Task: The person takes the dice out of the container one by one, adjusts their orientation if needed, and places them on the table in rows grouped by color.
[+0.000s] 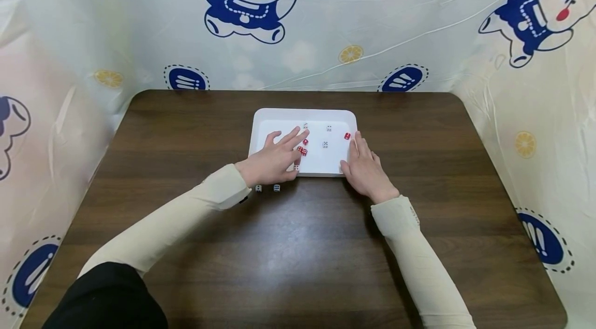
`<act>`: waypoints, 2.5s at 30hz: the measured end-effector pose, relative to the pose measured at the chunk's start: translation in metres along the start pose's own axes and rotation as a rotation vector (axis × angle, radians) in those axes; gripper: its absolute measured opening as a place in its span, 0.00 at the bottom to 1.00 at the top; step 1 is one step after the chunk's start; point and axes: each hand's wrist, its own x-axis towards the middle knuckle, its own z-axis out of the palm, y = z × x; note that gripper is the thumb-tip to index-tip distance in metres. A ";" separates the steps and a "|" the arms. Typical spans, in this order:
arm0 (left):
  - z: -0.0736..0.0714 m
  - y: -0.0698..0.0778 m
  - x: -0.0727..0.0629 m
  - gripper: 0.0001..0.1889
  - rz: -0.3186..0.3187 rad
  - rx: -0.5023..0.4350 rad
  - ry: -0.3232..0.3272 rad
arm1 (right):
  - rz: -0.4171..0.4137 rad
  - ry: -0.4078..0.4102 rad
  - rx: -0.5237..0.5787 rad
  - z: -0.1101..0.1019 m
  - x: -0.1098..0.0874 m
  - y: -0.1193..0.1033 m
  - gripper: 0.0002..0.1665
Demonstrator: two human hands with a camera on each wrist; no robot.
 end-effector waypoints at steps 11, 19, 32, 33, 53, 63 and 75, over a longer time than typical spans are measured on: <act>0.008 0.004 -0.006 0.05 0.041 -0.036 0.025 | -0.006 0.006 -0.008 0.000 0.000 0.001 0.42; 0.014 0.008 -0.009 0.03 0.069 -0.050 0.020 | 0.000 0.004 -0.002 0.000 0.001 0.001 0.42; 0.027 0.008 -0.008 0.05 0.091 0.003 0.011 | 0.005 -0.006 -0.004 0.000 0.001 0.002 0.42; 0.028 0.007 -0.008 0.05 0.090 0.006 0.010 | 0.005 -0.006 -0.003 0.000 0.001 0.002 0.42; 0.044 0.012 -0.009 0.06 0.126 0.192 0.041 | 0.012 -0.004 0.001 0.002 0.002 0.002 0.42; 0.046 0.011 -0.008 0.08 0.121 0.211 0.022 | 0.002 -0.011 -0.013 0.003 0.002 0.002 0.43; 0.048 0.012 -0.007 0.09 0.121 0.219 0.036 | 0.002 -0.014 -0.006 0.001 0.001 0.002 0.43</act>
